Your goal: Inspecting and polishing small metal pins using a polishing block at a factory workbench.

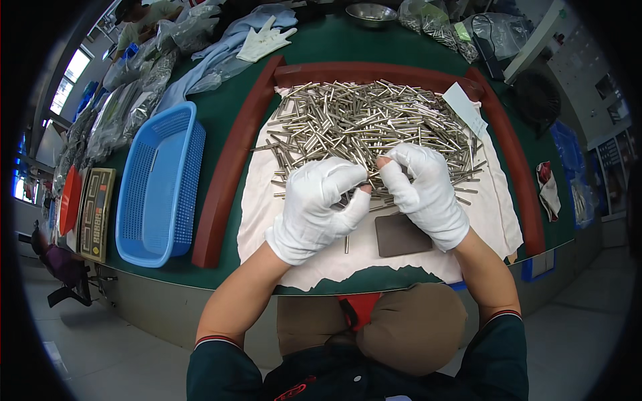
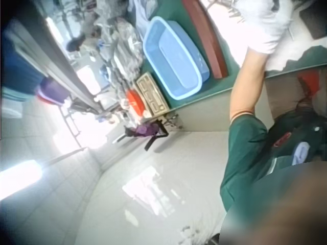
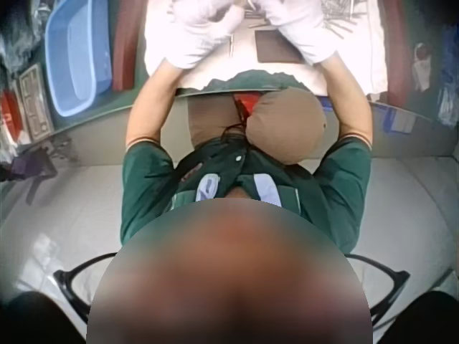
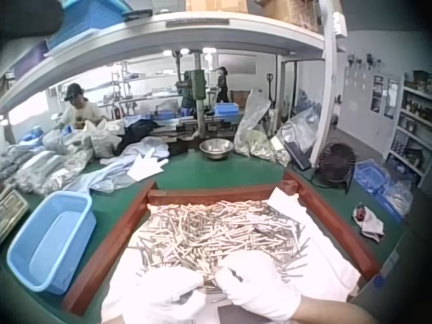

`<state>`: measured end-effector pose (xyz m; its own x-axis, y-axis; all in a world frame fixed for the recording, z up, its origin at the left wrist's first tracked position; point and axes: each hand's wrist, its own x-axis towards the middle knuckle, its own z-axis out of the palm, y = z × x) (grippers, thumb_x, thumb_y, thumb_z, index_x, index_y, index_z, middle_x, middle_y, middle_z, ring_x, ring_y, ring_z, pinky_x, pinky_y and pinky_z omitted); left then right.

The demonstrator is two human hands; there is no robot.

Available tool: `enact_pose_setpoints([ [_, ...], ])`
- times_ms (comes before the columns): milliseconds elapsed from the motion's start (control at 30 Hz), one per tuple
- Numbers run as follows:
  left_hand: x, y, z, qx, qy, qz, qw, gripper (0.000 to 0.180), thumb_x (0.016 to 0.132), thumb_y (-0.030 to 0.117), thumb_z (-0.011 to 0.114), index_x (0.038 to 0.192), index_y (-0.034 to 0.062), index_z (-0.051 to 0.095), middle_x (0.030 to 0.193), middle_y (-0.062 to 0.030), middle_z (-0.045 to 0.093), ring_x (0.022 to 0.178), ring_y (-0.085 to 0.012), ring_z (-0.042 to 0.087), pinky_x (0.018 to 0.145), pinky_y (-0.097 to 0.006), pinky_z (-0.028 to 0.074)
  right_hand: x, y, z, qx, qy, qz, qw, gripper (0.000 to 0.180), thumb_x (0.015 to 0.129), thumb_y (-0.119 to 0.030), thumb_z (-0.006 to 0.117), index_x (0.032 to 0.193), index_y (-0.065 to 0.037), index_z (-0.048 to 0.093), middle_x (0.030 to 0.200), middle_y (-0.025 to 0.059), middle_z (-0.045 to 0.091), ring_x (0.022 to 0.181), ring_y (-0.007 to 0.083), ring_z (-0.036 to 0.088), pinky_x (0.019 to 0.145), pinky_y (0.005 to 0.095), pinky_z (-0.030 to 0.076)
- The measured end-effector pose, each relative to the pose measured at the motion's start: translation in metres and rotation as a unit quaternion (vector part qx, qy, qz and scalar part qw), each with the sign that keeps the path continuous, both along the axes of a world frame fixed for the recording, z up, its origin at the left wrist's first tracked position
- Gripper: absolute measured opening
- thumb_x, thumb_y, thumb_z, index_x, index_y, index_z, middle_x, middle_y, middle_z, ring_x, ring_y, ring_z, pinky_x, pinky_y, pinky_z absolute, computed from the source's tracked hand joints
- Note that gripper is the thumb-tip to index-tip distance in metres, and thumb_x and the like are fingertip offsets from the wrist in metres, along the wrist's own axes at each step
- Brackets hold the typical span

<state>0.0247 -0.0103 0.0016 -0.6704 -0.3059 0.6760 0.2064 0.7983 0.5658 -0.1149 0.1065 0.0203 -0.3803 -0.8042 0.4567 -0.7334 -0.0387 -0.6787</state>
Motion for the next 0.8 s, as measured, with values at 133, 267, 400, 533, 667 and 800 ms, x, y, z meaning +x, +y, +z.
enact_pose_setpoints([
  [133, -0.004, -0.003, -0.005, -0.108, 0.034, 0.028, 0.993, 0.021, 0.070, 0.007, 0.073, 0.089, 0.0090, 0.063, 0.078, -0.0054, 0.063, 0.065, -0.0255, 0.060, 0.058, -0.036, 0.047, -0.001, 0.000, -0.003, -0.020, 0.003, -0.002, 1.000, 0.019, 0.085, -0.011, 0.062, 0.069, -0.003, 0.055, 0.060, 0.0128, 0.052, 0.054, 0.0300, 0.053, 0.051, 0.0390, 0.040],
  [267, 0.003, -0.005, -0.002, -0.160, 0.068, 0.021, 0.984, 0.032, 0.069, -0.002, 0.076, 0.096, 0.0090, 0.063, 0.080, -0.0059, 0.067, 0.065, -0.0242, 0.063, 0.056, -0.033, 0.048, 0.002, 0.003, -0.001, 0.010, -0.077, 0.000, 0.997, 0.022, 0.088, -0.009, 0.061, 0.069, -0.002, 0.052, 0.057, 0.0101, 0.046, 0.049, 0.0240, 0.046, 0.049, 0.0357, 0.036],
  [400, 0.008, -0.006, 0.001, -0.176, 0.074, 0.031, 0.981, 0.038, 0.069, -0.001, 0.076, 0.103, 0.0092, 0.063, 0.078, -0.0035, 0.065, 0.067, -0.0225, 0.062, 0.058, -0.032, 0.048, 0.003, 0.004, -0.004, 0.013, -0.088, 0.005, 0.996, 0.022, 0.089, -0.010, 0.059, 0.070, -0.001, 0.053, 0.057, 0.0082, 0.045, 0.049, 0.0207, 0.044, 0.049, 0.0343, 0.034],
  [533, 0.029, -0.009, 0.025, -0.260, -0.042, 0.065, 0.962, 0.042, 0.067, 0.000, 0.071, 0.107, 0.0081, 0.061, 0.081, -0.0020, 0.064, 0.067, -0.0213, 0.061, 0.059, -0.032, 0.048, -0.004, 0.006, -0.003, -0.031, -0.027, 0.073, 0.996, 0.018, 0.093, -0.016, 0.056, 0.085, -0.001, 0.062, 0.070, 0.0075, 0.060, 0.064, 0.0228, 0.057, 0.061, 0.0333, 0.044],
  [667, 0.072, -0.027, 0.057, -0.315, 0.017, 0.200, 0.928, 0.031, 0.065, -0.002, 0.067, 0.093, 0.0075, 0.060, 0.071, -0.0027, 0.057, 0.060, -0.0215, 0.057, 0.054, -0.034, 0.045, -0.006, 0.009, 0.002, -0.060, -0.009, 0.066, 0.996, 0.017, 0.093, -0.015, 0.057, 0.096, -0.001, 0.065, 0.081, 0.0087, 0.067, 0.073, 0.0237, 0.062, 0.068, 0.0327, 0.047],
  [800, 0.136, -0.064, 0.075, -0.276, -0.029, 0.357, 0.892, 0.028, 0.069, -0.004, 0.074, 0.093, 0.0057, 0.062, 0.075, -0.0097, 0.061, 0.066, -0.0267, 0.062, 0.059, -0.034, 0.048, -0.002, 0.004, -0.002, -0.074, 0.003, 0.016, 0.997, 0.009, 0.087, -0.005, 0.060, 0.094, -0.001, 0.063, 0.082, 0.0102, 0.066, 0.074, 0.0246, 0.062, 0.069, 0.0341, 0.047],
])
